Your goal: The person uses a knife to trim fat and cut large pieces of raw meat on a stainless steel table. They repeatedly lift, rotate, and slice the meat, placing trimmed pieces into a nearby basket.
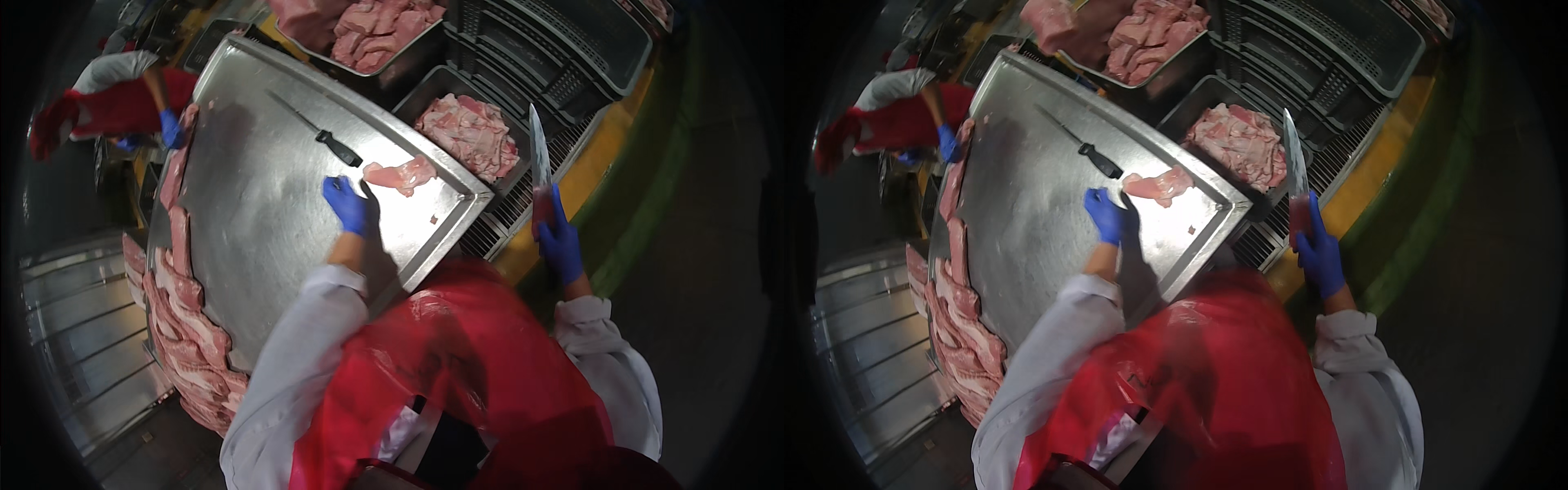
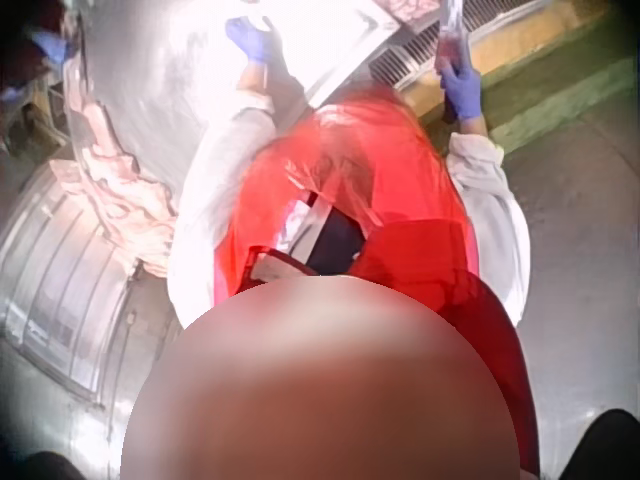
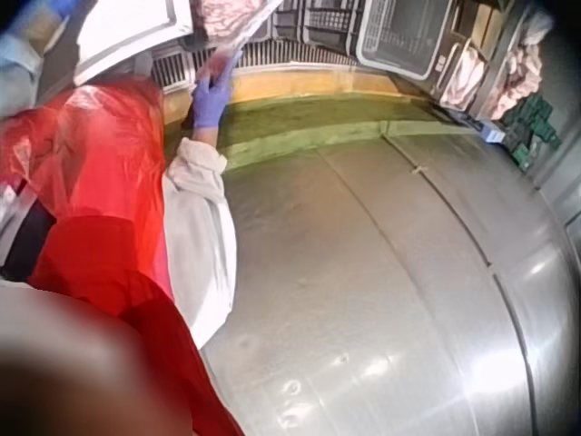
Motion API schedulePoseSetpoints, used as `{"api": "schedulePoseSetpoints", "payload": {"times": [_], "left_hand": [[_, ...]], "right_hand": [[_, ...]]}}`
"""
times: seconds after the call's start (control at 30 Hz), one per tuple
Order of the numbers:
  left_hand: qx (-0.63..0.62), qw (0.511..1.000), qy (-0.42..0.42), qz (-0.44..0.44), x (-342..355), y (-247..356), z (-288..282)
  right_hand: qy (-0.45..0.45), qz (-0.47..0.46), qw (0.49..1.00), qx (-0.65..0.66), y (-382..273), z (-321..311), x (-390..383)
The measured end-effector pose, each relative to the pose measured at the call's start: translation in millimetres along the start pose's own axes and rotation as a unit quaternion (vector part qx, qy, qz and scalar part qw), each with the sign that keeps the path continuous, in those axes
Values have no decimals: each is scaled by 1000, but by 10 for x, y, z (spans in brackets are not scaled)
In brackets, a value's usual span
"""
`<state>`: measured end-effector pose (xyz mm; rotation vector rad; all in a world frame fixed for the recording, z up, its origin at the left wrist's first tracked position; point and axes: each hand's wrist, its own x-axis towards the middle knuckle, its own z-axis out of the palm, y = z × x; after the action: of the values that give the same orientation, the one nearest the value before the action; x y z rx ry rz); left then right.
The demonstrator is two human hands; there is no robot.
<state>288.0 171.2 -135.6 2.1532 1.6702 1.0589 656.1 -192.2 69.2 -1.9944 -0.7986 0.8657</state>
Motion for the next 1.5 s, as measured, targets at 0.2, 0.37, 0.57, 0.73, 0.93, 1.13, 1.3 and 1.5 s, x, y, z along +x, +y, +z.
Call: {"api": "schedulePoseSetpoints", "payload": {"times": [0.2,0.37,0.57,0.73,0.93,1.13,1.3,1.5], "left_hand": [[-192,972,-46,-125,-222,2666,743],[-399,900,-105,-138,-65,2634,195],[-271,950,-55,-147,-700,665,-1386],[31,968,134,-210,-1285,-1381,-3195],[272,847,170,-424,-1691,-3298,-5265],[268,788,37,-554,-1007,-4404,-5845],[233,759,-36,-607,-602,-4975,-6243],[257,838,-63,-478,-1083,-4566,-6166]], "right_hand": [[62,-21,995,-69,371,-177,-390],[30,-7,998,-46,364,-28,-281],[-48,-2,983,178,-146,718,45],[-196,-94,964,152,-553,1492,229],[-258,-152,953,52,-1149,2602,90],[-267,-90,959,21,-1406,3474,-506],[-289,-63,955,-28,-1637,3706,-855],[-257,-8,966,-25,-1438,3640,-937]]}}
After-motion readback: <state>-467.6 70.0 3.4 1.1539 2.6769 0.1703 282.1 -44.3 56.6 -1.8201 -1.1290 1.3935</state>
